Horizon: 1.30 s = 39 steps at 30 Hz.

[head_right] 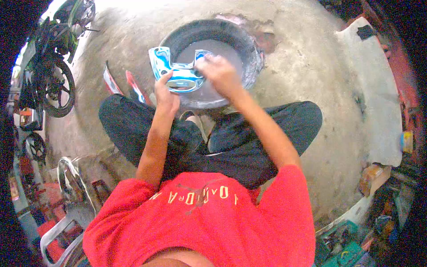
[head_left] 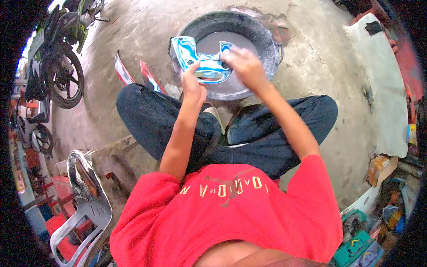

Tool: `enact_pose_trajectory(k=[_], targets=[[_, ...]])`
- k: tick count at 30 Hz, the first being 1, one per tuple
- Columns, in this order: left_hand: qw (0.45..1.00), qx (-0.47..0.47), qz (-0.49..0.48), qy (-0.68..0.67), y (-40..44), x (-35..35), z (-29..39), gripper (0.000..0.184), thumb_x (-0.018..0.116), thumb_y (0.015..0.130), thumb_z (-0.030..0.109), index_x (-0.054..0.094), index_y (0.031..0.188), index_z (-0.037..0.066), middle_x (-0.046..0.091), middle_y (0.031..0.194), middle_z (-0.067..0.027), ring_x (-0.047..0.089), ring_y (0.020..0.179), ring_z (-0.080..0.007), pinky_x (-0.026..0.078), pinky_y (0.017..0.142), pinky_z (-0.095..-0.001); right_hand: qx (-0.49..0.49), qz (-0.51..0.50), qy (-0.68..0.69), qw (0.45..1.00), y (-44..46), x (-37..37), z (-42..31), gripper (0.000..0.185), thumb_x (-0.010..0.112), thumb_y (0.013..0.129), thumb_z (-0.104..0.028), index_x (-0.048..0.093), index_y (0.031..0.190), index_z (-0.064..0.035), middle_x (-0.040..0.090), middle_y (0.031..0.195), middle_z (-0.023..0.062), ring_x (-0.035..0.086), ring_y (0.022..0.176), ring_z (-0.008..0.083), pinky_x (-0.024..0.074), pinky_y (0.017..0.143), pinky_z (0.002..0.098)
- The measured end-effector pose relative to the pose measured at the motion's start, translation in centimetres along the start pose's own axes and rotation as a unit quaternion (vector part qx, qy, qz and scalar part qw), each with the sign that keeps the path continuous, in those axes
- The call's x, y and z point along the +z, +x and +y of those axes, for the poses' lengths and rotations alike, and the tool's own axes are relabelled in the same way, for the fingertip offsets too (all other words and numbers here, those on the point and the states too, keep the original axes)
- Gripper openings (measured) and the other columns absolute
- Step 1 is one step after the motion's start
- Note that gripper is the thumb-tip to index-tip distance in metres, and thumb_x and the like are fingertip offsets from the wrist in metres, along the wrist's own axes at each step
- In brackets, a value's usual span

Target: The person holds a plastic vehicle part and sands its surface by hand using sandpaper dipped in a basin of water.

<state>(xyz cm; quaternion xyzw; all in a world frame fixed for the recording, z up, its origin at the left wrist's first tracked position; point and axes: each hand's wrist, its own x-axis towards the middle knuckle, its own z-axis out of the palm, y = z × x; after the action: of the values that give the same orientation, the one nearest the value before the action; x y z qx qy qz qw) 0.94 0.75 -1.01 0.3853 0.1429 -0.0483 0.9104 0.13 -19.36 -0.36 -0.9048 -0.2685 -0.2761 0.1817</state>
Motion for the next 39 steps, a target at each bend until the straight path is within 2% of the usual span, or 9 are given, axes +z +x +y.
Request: enact_pose_trajectory(k=[6, 10, 14, 18, 22, 26, 30, 34, 39], targets=[[0.999, -0.04, 0.002, -0.022, 0.3, -0.4, 0.4, 0.029, 0.059, 0.088, 0.007, 0.056, 0.117, 0.005, 0.067, 0.099, -0.0091, 0.071, 0.085, -0.0259, 0.06, 0.069, -0.0443, -0.03, 0.002, 0.087, 0.996, -0.8, -0.3, -3.1, 0.037, 0.054, 0.086, -0.005, 0.067, 0.121, -0.0091, 0.069, 0.124, 0.0081, 0.061, 0.12, 0.0329, 0.0467, 0.102, 0.0453], [1.0, 0.026, 0.001, 0.017, -1.0, 0.9, 0.2, 0.027, 0.058, 0.089, 0.01, 0.057, 0.114, 0.002, 0.067, 0.1, -0.0116, 0.071, 0.087, -0.0265, 0.061, 0.07, -0.0433, 0.006, 0.009, -0.075, 0.997, 0.2, 0.0, 1.8, 0.035, 0.057, 0.086, -0.007, 0.068, 0.12, -0.0089, 0.069, 0.121, 0.0081, 0.062, 0.119, 0.028, 0.05, 0.101, 0.0414], [1.0, -0.011, 0.004, -0.006, 0.1, -0.3, 0.4, 0.029, 0.059, 0.088, 0.009, 0.055, 0.117, 0.007, 0.066, 0.1, -0.0076, 0.07, 0.084, -0.0253, 0.061, 0.064, -0.041, -0.032, 0.009, 0.054, 0.998, -0.7, -0.5, -3.3, 0.034, 0.056, 0.086, -0.009, 0.068, 0.118, -0.0089, 0.069, 0.122, 0.0082, 0.061, 0.12, 0.0318, 0.0492, 0.099, 0.0439], [0.999, 0.025, -0.008, 0.032, -0.8, 0.5, 0.3, 0.027, 0.058, 0.089, 0.01, 0.057, 0.115, 0.004, 0.067, 0.102, -0.0106, 0.071, 0.088, -0.0256, 0.061, 0.066, -0.0422, 0.008, 0.018, -0.076, 0.997, 0.6, -0.4, 1.1, 0.032, 0.056, 0.088, -0.009, 0.068, 0.118, -0.0091, 0.069, 0.121, 0.0076, 0.062, 0.12, 0.0272, 0.0498, 0.1, 0.0427], [1.0, -0.021, 0.004, 0.006, -0.2, -0.1, 0.6, 0.028, 0.059, 0.088, 0.01, 0.058, 0.115, 0.005, 0.068, 0.101, -0.0094, 0.071, 0.087, -0.0241, 0.061, 0.064, -0.0404, -0.041, 0.013, 0.061, 0.997, -0.7, -0.6, -3.6, 0.032, 0.056, 0.089, -0.01, 0.066, 0.119, -0.0094, 0.069, 0.122, 0.0083, 0.062, 0.119, 0.0316, 0.0478, 0.1, 0.0476], [0.999, 0.029, -0.013, 0.032, -1.5, 1.3, 0.6, 0.029, 0.058, 0.088, 0.01, 0.058, 0.116, 0.003, 0.068, 0.102, -0.0113, 0.071, 0.088, -0.026, 0.061, 0.071, -0.0441, 0.001, 0.012, -0.111, 0.994, 0.7, -0.4, 1.5, 0.032, 0.058, 0.088, -0.012, 0.066, 0.119, -0.0086, 0.07, 0.12, 0.0066, 0.064, 0.116, 0.0277, 0.0506, 0.099, 0.042], [1.0, 0.002, 0.003, 0.024, -0.7, 0.7, 0.8, 0.029, 0.059, 0.088, 0.011, 0.058, 0.116, 0.004, 0.068, 0.103, -0.0108, 0.071, 0.087, -0.0249, 0.061, 0.067, -0.0417, -0.049, 0.026, 0.039, 0.998, -0.3, -0.8, -3.9, 0.03, 0.06, 0.086, -0.012, 0.068, 0.115, -0.009, 0.07, 0.119, 0.0085, 0.064, 0.116, 0.0283, 0.0509, 0.097, 0.0415], [1.0, 0.001, -0.017, -0.013, -0.8, 0.6, 0.4, 0.029, 0.059, 0.088, 0.012, 0.058, 0.116, 0.004, 0.068, 0.103, -0.0107, 0.071, 0.087, -0.0257, 0.061, 0.068, -0.043, 0.02, 0.038, -0.05, 0.998, 0.8, -0.6, 2.6, 0.035, 0.06, 0.087, -0.009, 0.067, 0.121, -0.0112, 0.071, 0.117, 0.0097, 0.067, 0.107, 0.0273, 0.0538, 0.09, 0.0396], [0.999, -0.017, -0.024, -0.016, -1.0, 1.1, 1.2, 0.031, 0.059, 0.089, 0.014, 0.059, 0.118, 0.005, 0.067, 0.106, -0.0104, 0.07, 0.093, -0.0262, 0.06, 0.071, -0.0444, 0.276, 0.071, 0.143, 0.948, 1.1, -3.9, 2.4, 0.027, 0.063, 0.092, -0.013, 0.069, 0.117, -0.0082, 0.07, 0.112, 0.0178, 0.069, 0.099, 0.033, 0.0539, 0.083, 0.0388]])
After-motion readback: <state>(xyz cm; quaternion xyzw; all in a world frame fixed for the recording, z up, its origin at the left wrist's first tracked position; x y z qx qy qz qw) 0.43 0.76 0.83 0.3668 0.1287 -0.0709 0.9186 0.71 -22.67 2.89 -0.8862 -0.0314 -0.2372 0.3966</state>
